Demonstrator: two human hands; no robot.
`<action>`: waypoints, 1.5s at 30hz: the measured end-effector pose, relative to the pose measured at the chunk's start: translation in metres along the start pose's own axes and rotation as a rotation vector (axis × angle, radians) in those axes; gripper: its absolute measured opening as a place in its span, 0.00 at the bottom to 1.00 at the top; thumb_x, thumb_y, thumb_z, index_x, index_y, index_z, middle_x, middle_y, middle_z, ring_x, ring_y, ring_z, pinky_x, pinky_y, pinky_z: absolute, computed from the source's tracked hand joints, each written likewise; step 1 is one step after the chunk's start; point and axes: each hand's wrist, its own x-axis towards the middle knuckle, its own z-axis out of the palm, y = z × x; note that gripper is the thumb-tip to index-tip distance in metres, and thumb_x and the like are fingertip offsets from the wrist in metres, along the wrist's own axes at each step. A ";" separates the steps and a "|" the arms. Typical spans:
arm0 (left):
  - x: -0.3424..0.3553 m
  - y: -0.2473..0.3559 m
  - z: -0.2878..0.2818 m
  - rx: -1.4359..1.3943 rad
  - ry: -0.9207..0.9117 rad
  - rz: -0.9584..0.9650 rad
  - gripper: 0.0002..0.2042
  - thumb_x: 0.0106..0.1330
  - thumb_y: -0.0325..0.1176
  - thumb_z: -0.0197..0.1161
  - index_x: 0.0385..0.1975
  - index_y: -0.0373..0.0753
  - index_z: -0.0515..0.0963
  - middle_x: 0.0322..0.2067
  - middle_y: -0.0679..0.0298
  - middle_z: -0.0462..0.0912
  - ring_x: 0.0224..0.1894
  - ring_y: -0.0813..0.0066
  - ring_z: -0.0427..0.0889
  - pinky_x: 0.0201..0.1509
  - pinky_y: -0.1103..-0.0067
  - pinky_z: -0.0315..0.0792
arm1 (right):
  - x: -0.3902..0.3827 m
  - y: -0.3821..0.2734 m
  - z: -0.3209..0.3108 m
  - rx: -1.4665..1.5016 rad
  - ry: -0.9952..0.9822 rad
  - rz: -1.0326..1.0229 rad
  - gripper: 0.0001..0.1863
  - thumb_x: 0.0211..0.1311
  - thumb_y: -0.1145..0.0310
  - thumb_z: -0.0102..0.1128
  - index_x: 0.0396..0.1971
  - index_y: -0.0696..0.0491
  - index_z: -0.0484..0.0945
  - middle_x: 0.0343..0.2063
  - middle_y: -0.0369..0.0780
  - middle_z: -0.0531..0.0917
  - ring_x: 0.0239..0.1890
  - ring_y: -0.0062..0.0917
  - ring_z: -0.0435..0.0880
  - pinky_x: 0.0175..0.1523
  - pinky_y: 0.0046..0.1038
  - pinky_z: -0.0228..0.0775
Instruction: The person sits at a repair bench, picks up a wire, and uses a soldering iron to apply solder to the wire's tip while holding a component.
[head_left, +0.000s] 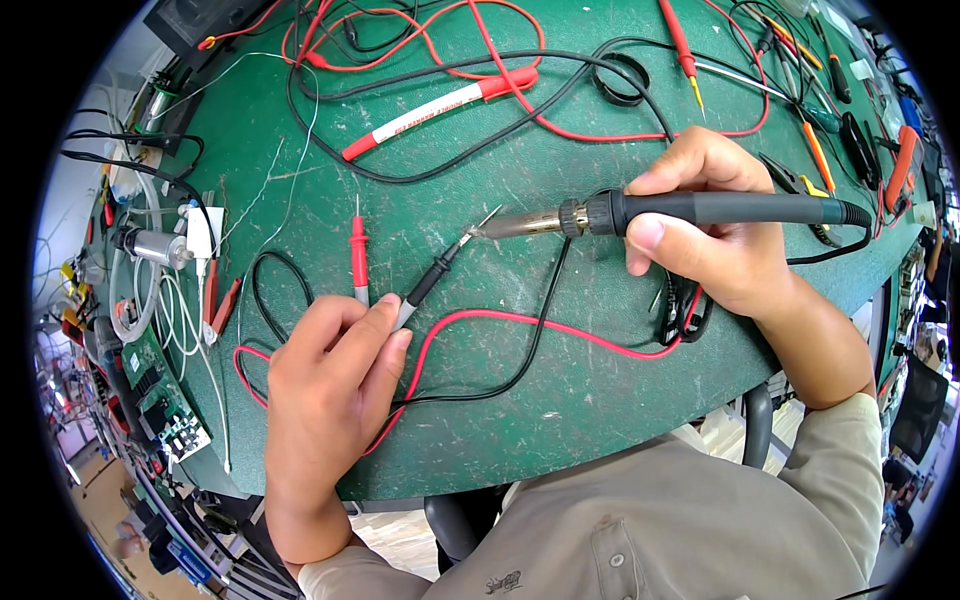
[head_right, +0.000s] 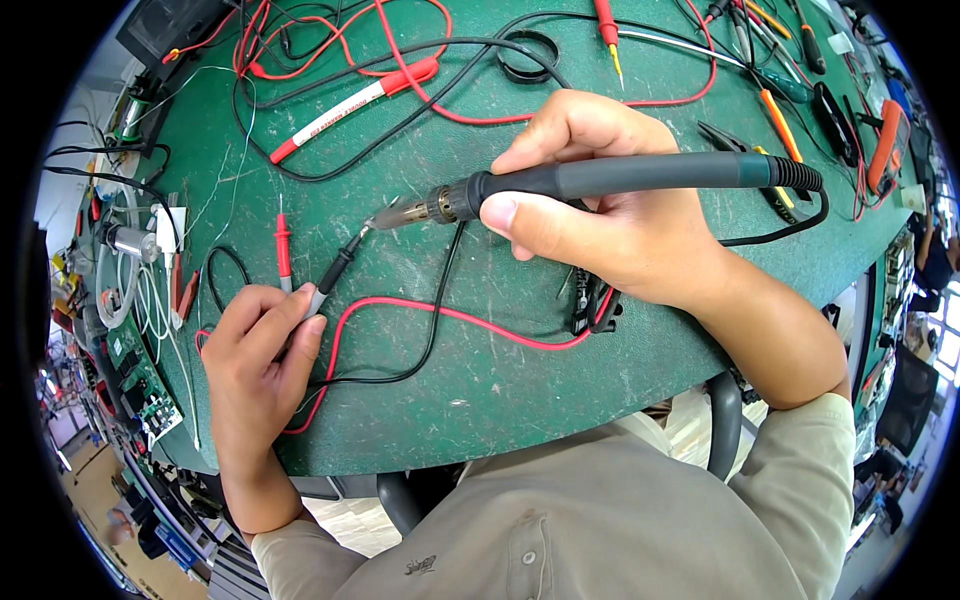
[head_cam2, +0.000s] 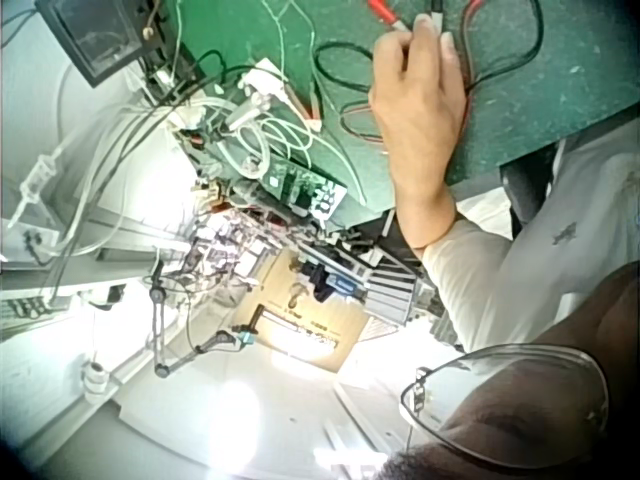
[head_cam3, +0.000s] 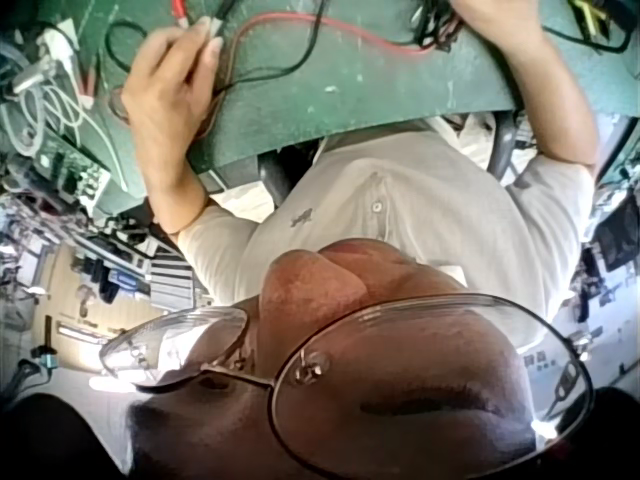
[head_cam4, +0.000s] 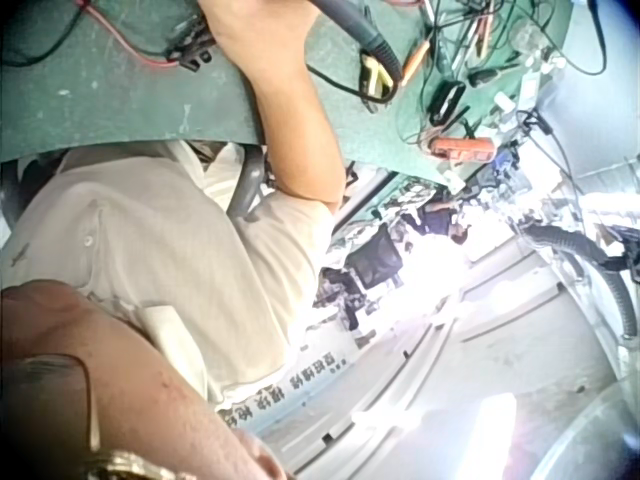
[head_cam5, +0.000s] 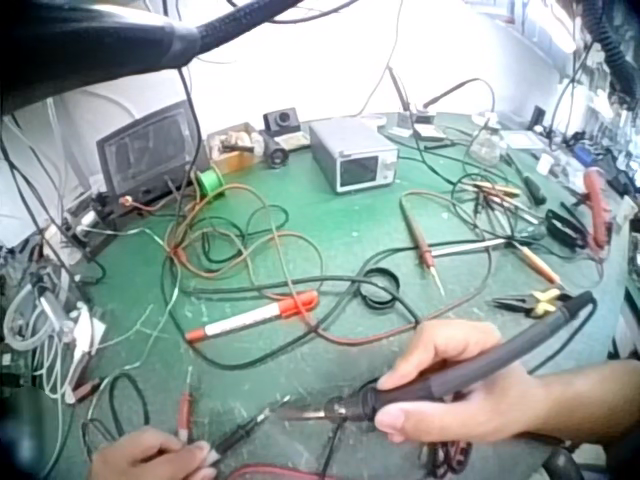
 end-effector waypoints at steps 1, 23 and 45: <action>0.000 0.000 0.000 -0.001 -0.001 0.002 0.12 0.60 0.22 0.73 0.44 0.31 0.84 0.33 0.59 0.79 0.26 0.67 0.81 0.29 0.74 0.74 | 0.000 0.000 0.000 0.000 -0.001 0.002 0.10 0.61 0.74 0.73 0.36 0.58 0.78 0.27 0.37 0.86 0.25 0.14 0.85 0.29 0.16 0.74; -0.001 -0.003 0.002 -0.075 0.012 -0.054 0.13 0.58 0.21 0.74 0.43 0.33 0.84 0.32 0.59 0.79 0.28 0.66 0.81 0.31 0.74 0.74 | 0.000 -0.003 0.000 -0.031 -0.039 -0.004 0.11 0.62 0.73 0.73 0.36 0.58 0.78 0.28 0.39 0.87 0.27 0.15 0.85 0.30 0.18 0.75; -0.001 -0.002 0.002 -0.086 0.002 -0.076 0.13 0.57 0.21 0.74 0.42 0.32 0.84 0.32 0.58 0.80 0.30 0.64 0.82 0.32 0.74 0.76 | -0.001 -0.002 0.001 -0.019 -0.031 -0.001 0.10 0.61 0.74 0.73 0.36 0.59 0.78 0.28 0.39 0.86 0.28 0.16 0.86 0.31 0.18 0.75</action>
